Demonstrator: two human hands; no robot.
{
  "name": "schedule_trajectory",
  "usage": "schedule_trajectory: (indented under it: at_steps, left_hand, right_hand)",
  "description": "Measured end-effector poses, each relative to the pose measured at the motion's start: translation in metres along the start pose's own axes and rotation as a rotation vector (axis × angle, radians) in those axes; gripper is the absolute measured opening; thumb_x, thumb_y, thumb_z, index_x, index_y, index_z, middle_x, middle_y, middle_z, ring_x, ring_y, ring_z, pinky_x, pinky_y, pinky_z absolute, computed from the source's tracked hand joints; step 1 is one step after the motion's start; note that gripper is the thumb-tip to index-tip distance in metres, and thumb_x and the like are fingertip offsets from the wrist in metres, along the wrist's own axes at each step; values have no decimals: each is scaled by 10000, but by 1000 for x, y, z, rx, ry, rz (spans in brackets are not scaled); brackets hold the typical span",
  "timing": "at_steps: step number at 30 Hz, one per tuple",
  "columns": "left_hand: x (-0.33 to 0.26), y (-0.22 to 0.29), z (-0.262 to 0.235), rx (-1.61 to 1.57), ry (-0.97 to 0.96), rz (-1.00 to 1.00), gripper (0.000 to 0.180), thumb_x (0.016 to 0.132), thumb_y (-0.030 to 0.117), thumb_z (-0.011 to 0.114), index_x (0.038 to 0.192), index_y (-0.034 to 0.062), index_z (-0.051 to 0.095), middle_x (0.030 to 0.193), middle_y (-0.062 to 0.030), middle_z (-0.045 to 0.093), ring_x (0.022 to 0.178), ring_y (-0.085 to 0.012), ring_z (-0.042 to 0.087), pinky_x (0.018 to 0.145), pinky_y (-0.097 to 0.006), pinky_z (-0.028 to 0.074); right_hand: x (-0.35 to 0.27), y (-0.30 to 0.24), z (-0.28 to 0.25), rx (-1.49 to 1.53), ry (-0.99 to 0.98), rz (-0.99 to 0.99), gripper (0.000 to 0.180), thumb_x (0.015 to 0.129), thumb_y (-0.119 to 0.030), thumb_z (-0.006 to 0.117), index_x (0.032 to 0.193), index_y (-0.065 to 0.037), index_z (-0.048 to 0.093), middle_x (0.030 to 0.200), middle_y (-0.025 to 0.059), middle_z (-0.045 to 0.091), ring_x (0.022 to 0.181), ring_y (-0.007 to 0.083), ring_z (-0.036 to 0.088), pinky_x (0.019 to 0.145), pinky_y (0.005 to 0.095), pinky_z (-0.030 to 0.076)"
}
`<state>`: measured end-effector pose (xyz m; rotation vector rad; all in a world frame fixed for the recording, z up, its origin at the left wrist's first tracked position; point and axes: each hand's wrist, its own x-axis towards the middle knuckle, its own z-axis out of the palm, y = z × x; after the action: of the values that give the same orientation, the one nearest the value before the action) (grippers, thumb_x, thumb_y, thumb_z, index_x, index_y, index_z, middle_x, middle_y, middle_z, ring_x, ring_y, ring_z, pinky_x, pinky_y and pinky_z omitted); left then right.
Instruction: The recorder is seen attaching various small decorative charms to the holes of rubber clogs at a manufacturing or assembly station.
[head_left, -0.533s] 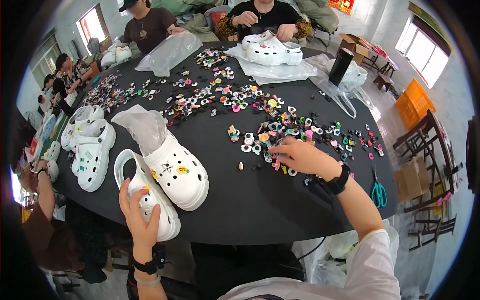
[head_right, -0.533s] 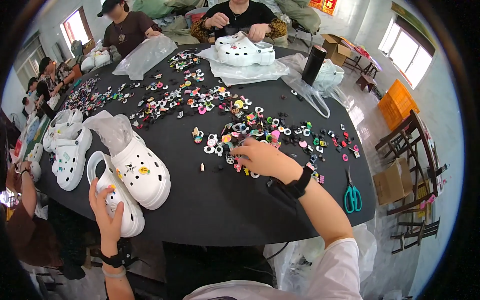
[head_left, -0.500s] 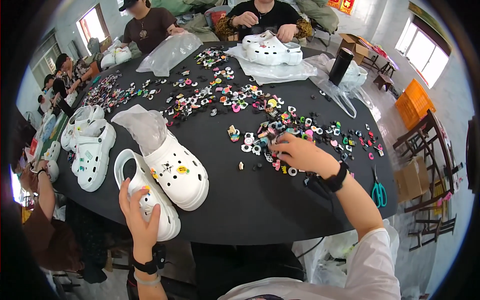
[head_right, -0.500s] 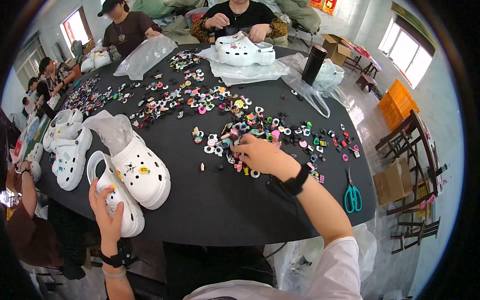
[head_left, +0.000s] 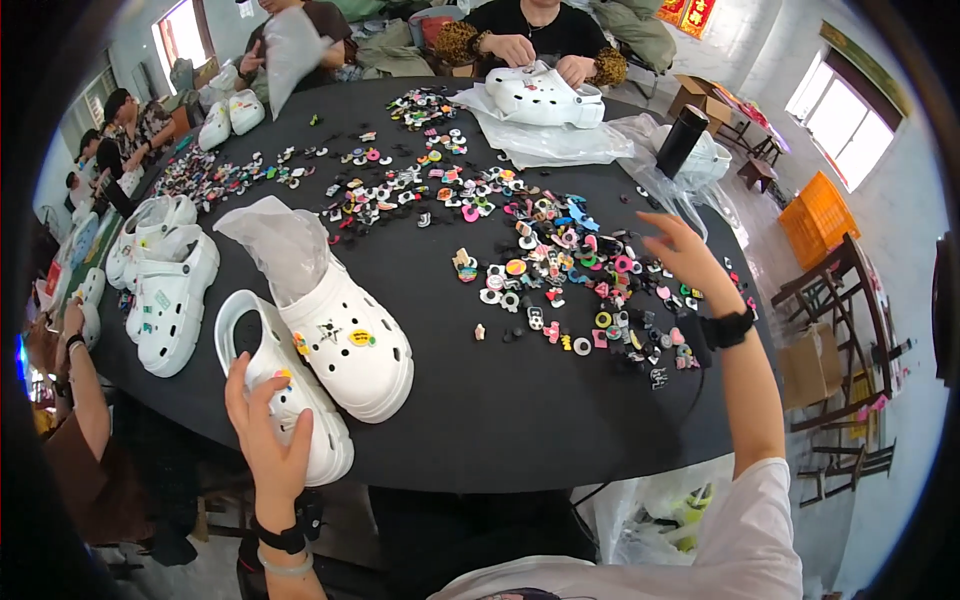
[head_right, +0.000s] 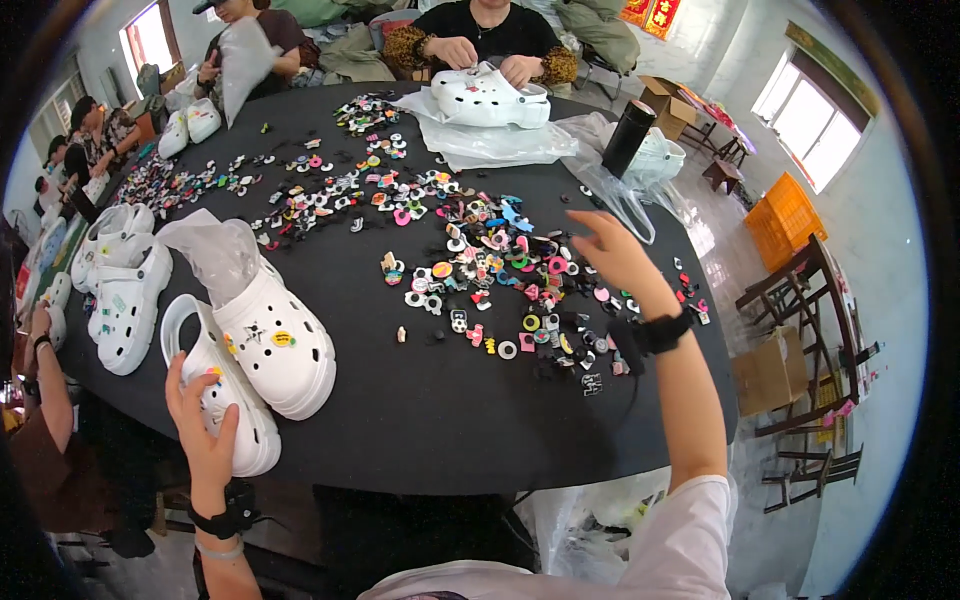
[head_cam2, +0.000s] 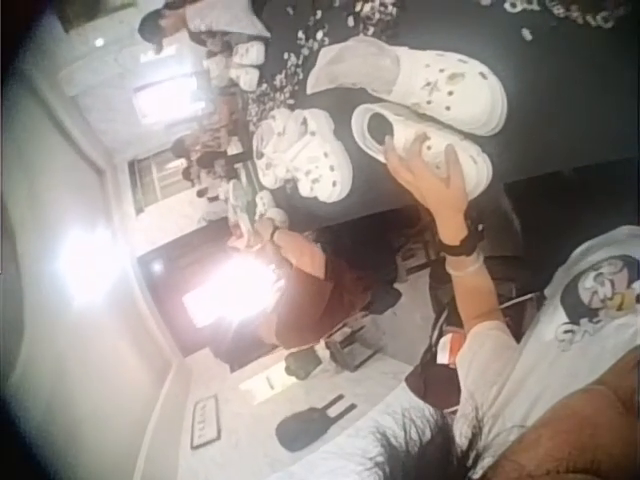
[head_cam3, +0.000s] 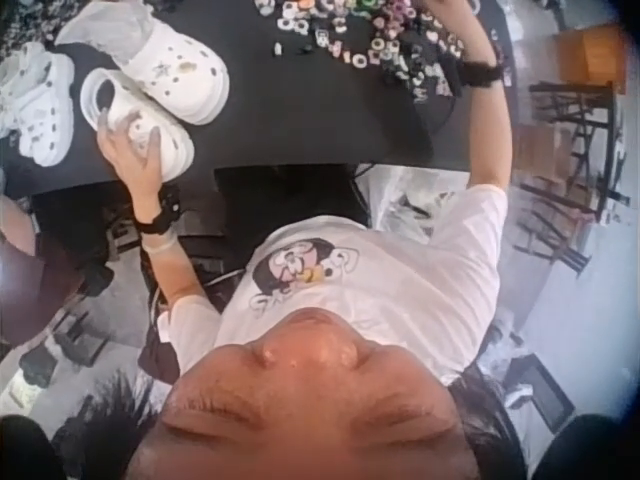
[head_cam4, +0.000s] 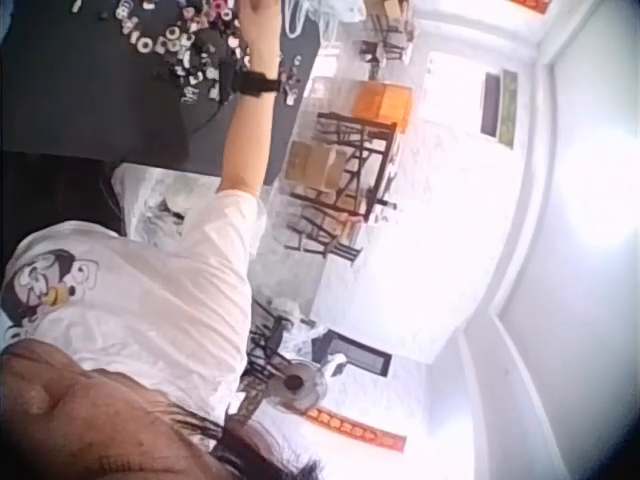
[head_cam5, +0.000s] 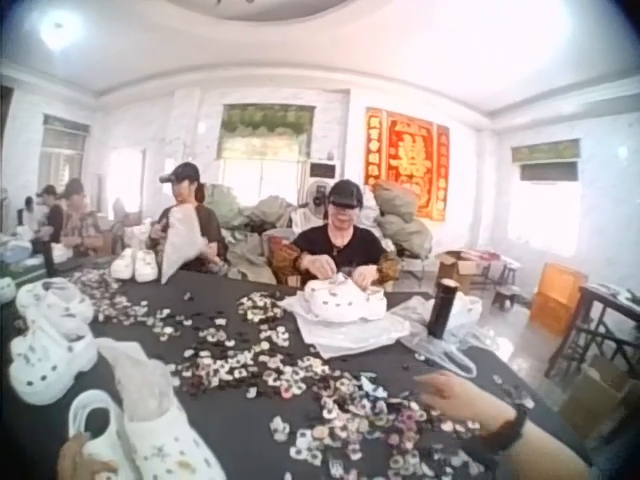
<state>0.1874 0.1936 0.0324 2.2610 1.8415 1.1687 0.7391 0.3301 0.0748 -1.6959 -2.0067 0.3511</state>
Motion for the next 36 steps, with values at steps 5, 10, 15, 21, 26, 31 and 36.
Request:
schedule_trajectory:
  at_steps: [5, 10, 15, 21, 26, 31, 36]
  left_hand:
    - [1, -2, 3, -50, -3, 6, 400, 775, 80, 676, 1155, 46, 557, 1503, -231, 336, 1386, -419, 318, 1114, -497, 264]
    - [-1, -5, 1, 10, -8, -31, 388, 770, 78, 653, 1144, 47, 552, 1514, -218, 329, 1394, -415, 310, 1130, -502, 239]
    - [-2, -8, 6, 24, 3, -50, 401, 758, 77, 639, 1146, 66, 539, 1518, -203, 332, 1404, -409, 303, 1138, -512, 230]
    - [0, -4, 8, -23, -9, -67, 403, 760, 71, 627, 1152, 66, 537, 1533, -201, 304, 1415, -403, 278, 1142, -504, 222]
    - [-5, -9, 5, 7, -19, -51, 416, 777, 92, 626, 1183, 62, 539, 1542, -201, 286, 1418, -395, 270, 1143, -494, 223]
    - [-4, -6, 6, -26, -18, -56, 416, 788, 97, 632, 1193, 62, 539, 1545, -204, 278, 1415, -393, 269, 1140, -495, 222]
    - [-1, -6, 5, -19, -20, -43, 412, 782, 101, 638, 1179, 62, 536, 1538, -207, 292, 1408, -399, 281, 1137, -498, 224]
  right_hand:
    - [-53, 47, -39, -112, -267, 453, 527, 910, -195, 659, 1389, -68, 480, 1151, 152, 652, 790, 205, 694, 632, 296, 566]
    - [-69, 49, -26, -211, -414, 327, 646, 802, -160, 723, 1391, -64, 474, 1229, 198, 542, 959, 304, 653, 814, 388, 541]
    - [-50, 28, 8, -150, -388, 243, 652, 779, -154, 723, 1381, -64, 491, 1230, 205, 544, 1033, 343, 619, 885, 403, 518]
    - [2, 4, 66, -79, -262, -80, 622, 807, -122, 729, 1386, -82, 505, 1242, 180, 556, 1015, 239, 633, 822, 359, 531]
    - [44, -44, 109, 226, -133, -131, 659, 811, -54, 741, 1415, -147, 494, 1486, 184, 377, 1209, 303, 568, 945, 364, 518]
    - [51, -47, 99, 104, 122, -275, 604, 788, 11, 712, 1348, -153, 552, 1534, 181, 304, 1237, 320, 546, 939, 385, 527]
    - [38, -28, 77, 118, -153, -105, 298, 818, -50, 669, 1110, -103, 702, 1069, 104, 662, 852, 224, 678, 786, 357, 548]
